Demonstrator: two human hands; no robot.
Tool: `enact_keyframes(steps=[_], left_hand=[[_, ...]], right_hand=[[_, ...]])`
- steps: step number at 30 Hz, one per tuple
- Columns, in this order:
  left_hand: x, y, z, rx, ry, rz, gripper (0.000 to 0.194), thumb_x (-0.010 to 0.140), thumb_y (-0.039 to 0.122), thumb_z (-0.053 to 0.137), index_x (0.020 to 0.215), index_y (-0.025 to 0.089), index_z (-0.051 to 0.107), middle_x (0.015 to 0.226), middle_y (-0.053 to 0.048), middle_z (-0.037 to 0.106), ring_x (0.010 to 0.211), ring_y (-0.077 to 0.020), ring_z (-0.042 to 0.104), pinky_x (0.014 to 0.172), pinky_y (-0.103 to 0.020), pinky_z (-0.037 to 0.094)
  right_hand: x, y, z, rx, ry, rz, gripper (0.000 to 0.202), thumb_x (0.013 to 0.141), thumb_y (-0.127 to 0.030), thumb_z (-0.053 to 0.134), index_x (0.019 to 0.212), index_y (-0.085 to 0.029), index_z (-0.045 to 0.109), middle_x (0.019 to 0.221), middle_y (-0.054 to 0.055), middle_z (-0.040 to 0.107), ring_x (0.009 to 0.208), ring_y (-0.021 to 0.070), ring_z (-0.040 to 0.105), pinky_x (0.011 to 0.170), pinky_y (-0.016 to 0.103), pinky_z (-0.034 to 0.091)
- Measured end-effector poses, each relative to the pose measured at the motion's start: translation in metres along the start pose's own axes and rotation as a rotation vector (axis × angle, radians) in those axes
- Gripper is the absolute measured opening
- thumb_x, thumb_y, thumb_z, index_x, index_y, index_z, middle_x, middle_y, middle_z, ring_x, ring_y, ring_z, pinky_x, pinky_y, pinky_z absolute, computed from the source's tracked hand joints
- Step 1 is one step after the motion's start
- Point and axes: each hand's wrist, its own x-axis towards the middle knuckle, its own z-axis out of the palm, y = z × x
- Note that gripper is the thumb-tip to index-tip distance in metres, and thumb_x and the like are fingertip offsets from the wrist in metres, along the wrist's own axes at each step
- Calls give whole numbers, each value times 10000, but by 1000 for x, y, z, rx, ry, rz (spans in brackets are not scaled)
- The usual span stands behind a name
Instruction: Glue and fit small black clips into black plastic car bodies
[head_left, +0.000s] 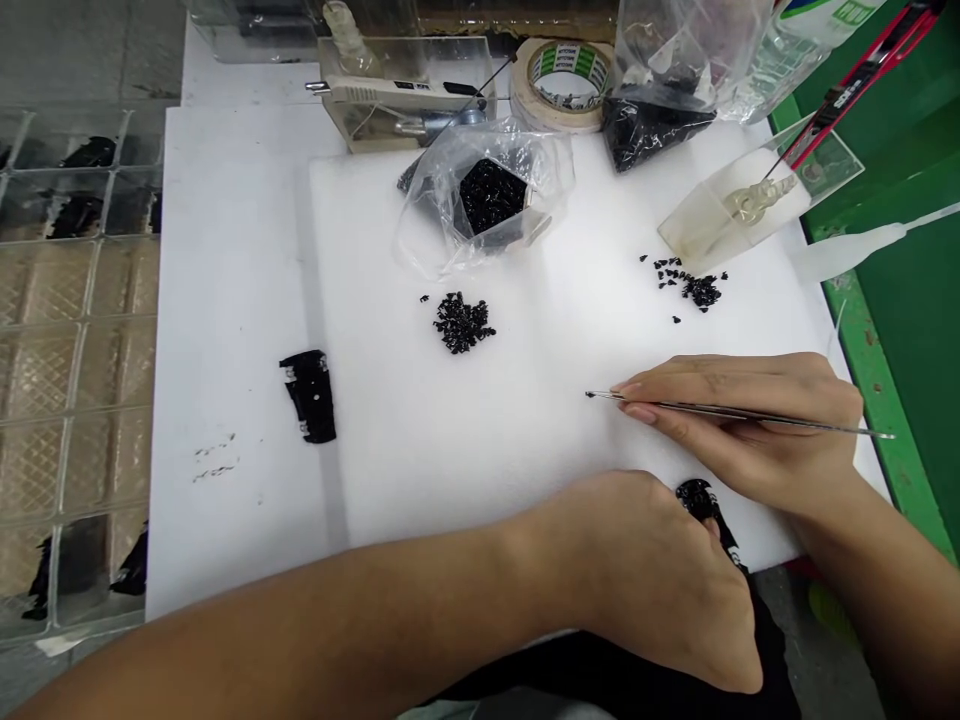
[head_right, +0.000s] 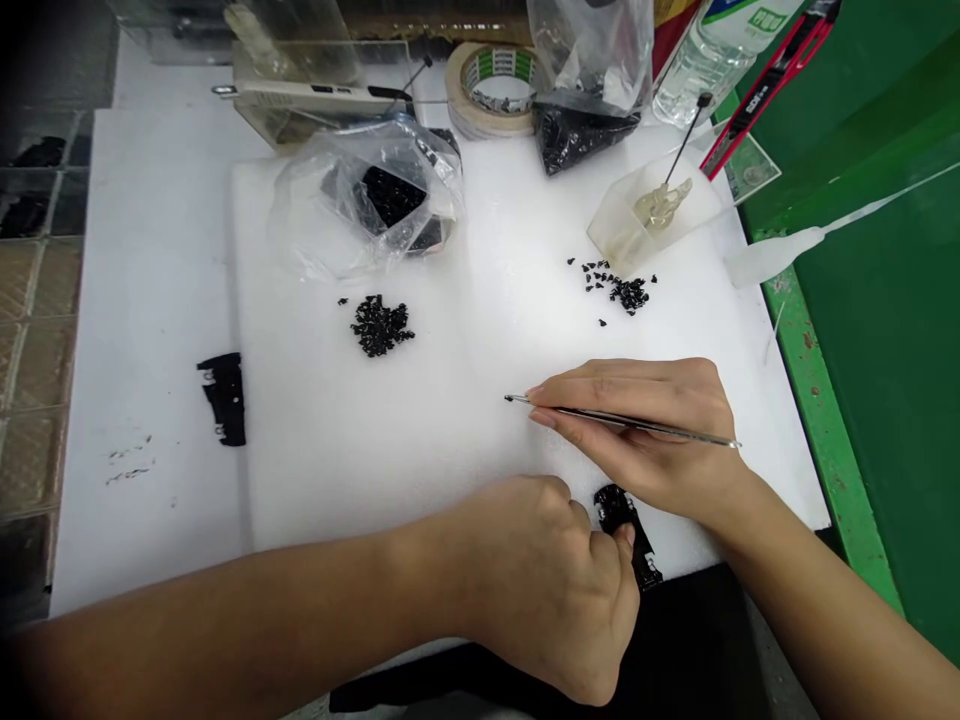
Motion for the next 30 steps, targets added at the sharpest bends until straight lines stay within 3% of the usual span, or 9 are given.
enact_keyframes(steps=[7, 14, 19, 23, 25, 27, 29, 30], left_hand=[[-2, 0, 1, 2, -94, 34, 379, 876, 71, 540, 541, 232, 463, 497, 42, 361, 409, -128, 326, 424, -316, 174], [0, 0, -1, -19, -294, 101, 319, 926, 127, 569, 622, 223, 564, 522, 28, 437, 420, -154, 395, 409, -303, 280], [0, -4, 0, -60, -213, 61, 339, 912, 143, 583, 583, 220, 558, 504, 43, 385, 399, -139, 382, 392, -316, 244], [4, -3, -14, -71, -16, 52, 298, 881, 179, 612, 595, 225, 541, 541, 51, 381, 409, -131, 396, 392, -312, 241], [5, -3, -28, -19, 20, 5, 294, 866, 169, 641, 608, 236, 518, 555, 45, 415, 425, -140, 413, 394, -325, 262], [2, -9, -45, 56, -49, -118, 245, 920, 170, 658, 688, 212, 592, 619, 23, 517, 478, -154, 479, 413, -336, 331], [-6, -23, -61, 111, -168, -301, 100, 1004, 165, 646, 949, 139, 726, 819, -22, 663, 625, -154, 599, 497, -310, 455], [-10, -33, -68, 85, -216, -392, 148, 1043, 179, 631, 1116, 109, 740, 933, -46, 698, 720, -149, 644, 572, -282, 516]], right_hand=[[-3, 3, -4, 94, -80, -67, 546, 876, 29, 816, 1318, -293, 794, 1108, 13, 848, 933, 231, 834, 749, 407, 744], [-2, 1, -6, -20, -61, -30, 408, 915, -57, 838, 1256, -280, 818, 1107, 7, 851, 951, 200, 832, 808, 355, 741], [1, 2, -6, 18, -106, -42, 408, 934, -64, 810, 1257, -313, 817, 1117, -10, 849, 963, 221, 841, 819, 375, 753], [-2, 1, -10, 32, -72, -55, 416, 932, -92, 820, 1263, -345, 814, 1109, -23, 850, 919, 238, 845, 767, 379, 752], [-6, 0, -14, 15, -30, 7, 338, 936, -135, 835, 1212, -330, 829, 1082, -13, 853, 870, 232, 839, 721, 366, 738], [-13, 0, -20, 17, 26, 128, 227, 956, -186, 829, 1138, -321, 842, 1036, -5, 853, 808, 220, 822, 675, 357, 717], [-20, 1, -24, 65, 91, 237, 129, 968, -230, 823, 1065, -311, 850, 968, -1, 847, 743, 212, 803, 600, 336, 686], [-23, 2, -25, 95, 126, 273, 91, 966, -250, 829, 1037, -301, 852, 938, 3, 843, 720, 211, 798, 562, 322, 666]])
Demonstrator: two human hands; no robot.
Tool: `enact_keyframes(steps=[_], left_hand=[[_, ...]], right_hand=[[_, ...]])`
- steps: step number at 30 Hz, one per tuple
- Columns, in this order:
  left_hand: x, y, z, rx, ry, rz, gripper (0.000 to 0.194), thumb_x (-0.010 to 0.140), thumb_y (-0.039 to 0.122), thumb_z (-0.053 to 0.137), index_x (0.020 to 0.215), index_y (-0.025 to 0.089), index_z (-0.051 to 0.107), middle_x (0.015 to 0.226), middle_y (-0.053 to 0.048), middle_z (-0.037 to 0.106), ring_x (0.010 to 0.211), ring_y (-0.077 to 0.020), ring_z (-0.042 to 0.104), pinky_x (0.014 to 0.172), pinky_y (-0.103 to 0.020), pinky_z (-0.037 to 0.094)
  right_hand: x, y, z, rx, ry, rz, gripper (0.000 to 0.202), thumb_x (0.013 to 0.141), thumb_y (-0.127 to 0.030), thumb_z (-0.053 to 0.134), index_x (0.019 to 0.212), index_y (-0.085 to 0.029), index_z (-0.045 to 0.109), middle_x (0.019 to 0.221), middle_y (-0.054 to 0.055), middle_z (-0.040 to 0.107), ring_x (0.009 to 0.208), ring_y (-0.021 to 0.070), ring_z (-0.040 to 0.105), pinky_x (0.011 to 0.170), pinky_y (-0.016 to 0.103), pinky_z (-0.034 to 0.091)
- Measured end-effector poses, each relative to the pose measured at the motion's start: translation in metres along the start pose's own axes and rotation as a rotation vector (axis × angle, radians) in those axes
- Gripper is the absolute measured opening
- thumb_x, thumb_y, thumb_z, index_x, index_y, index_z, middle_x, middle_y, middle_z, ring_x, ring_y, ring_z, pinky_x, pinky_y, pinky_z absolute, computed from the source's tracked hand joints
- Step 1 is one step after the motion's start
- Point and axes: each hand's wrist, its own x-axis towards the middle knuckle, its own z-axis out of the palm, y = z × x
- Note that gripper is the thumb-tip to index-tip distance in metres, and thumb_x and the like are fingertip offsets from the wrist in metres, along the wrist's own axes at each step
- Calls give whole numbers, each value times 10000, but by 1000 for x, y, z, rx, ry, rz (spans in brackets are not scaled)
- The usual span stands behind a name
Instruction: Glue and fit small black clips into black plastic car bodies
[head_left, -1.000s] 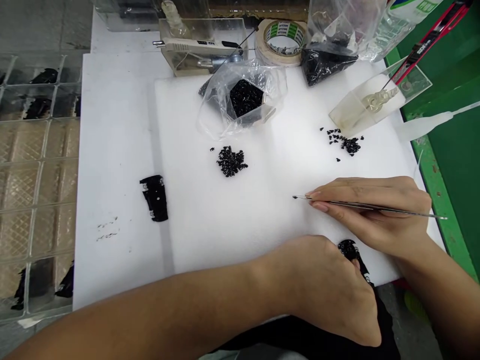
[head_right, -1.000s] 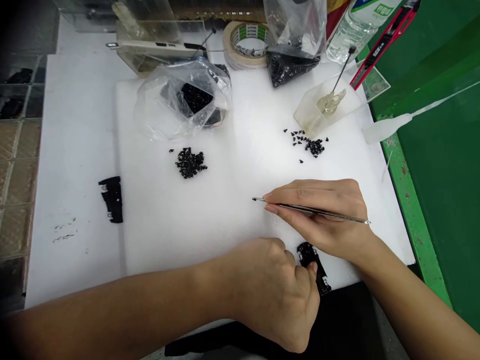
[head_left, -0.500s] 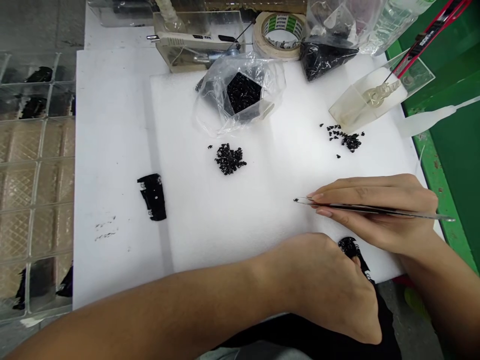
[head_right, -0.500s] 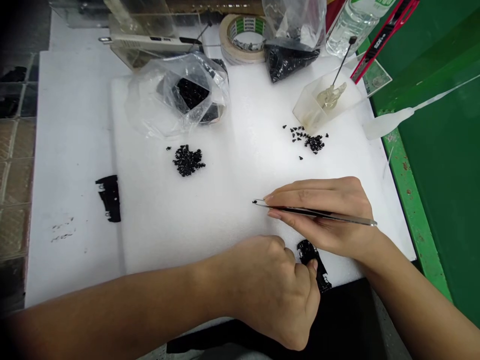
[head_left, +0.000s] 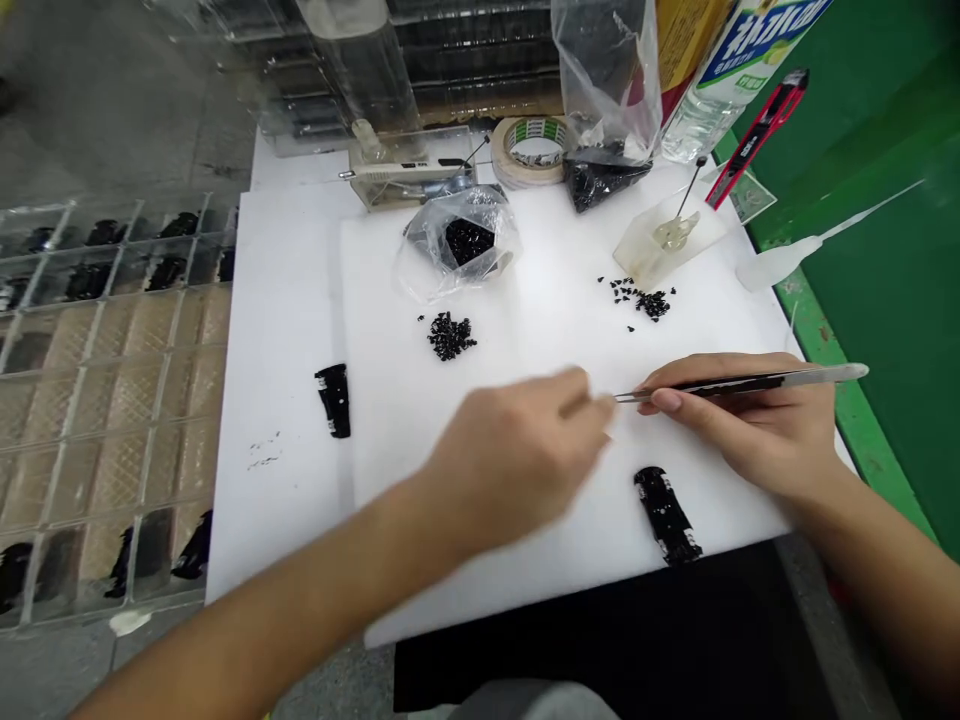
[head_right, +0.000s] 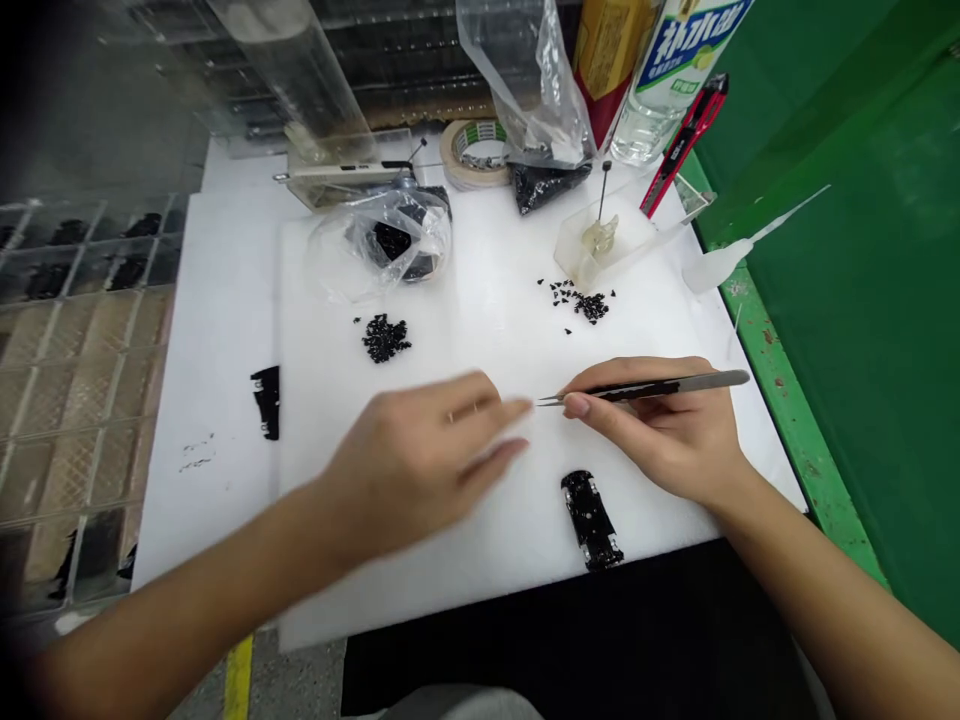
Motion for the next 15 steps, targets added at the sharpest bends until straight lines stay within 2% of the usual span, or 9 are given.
enact_keyframes(steps=[1, 2, 5, 9, 12, 13, 15], left_hand=[[-1, -11, -4, -23, -73, -60, 224, 1062, 191, 627, 1246, 105, 723, 1049, -70, 711, 835, -156, 679, 670, -274, 564], [-3, -20, -6, -49, -129, -87, 246, 1076, 204, 618, 1284, 120, 720, 1091, -73, 705, 894, -159, 683, 736, -274, 579], [-4, -37, -7, -103, -185, -93, 232, 1113, 221, 558, 1148, 150, 776, 1068, -67, 698, 841, -134, 645, 737, -263, 540], [-4, -37, 1, -130, -161, -110, 310, 1119, 220, 522, 966, 163, 786, 968, -49, 713, 760, -121, 602, 652, -249, 449], [-2, -35, 8, -201, -152, -161, 307, 1088, 200, 522, 912, 159, 769, 946, -51, 726, 751, -123, 594, 636, -240, 426], [0, -33, 9, -226, -151, -184, 303, 1072, 189, 523, 893, 152, 764, 953, -59, 731, 757, -123, 603, 643, -238, 441], [5, -23, 6, -264, -153, -229, 259, 1022, 169, 558, 861, 139, 759, 951, -74, 742, 770, -121, 634, 665, -236, 491]], right_hand=[[-2, 2, -1, 27, 26, 21, 63, 958, -268, 843, 1015, -291, 852, 914, 7, 840, 705, 211, 794, 530, 306, 644], [-3, 4, -1, 46, 47, 30, 53, 945, -284, 860, 998, -282, 853, 899, 11, 837, 699, 209, 791, 511, 292, 625], [-4, 7, 1, 103, 74, 1, 71, 936, -289, 872, 1000, -267, 849, 922, 26, 837, 728, 203, 788, 575, 293, 630], [-2, 5, 0, 115, 125, -142, 84, 975, -239, 801, 1041, -285, 828, 1006, 46, 828, 873, 243, 785, 759, 392, 654], [-4, 3, -8, 70, 90, -232, 91, 1011, -242, 717, 967, -289, 781, 1086, 63, 804, 1044, 296, 769, 914, 471, 645], [-6, 2, -11, 69, 72, -234, 113, 1025, -244, 683, 949, -284, 757, 1103, 67, 795, 1078, 301, 765, 940, 473, 644], [-13, -2, -14, 49, 32, -224, 136, 1047, -246, 621, 971, -280, 728, 1086, 68, 780, 1044, 284, 777, 877, 414, 670]])
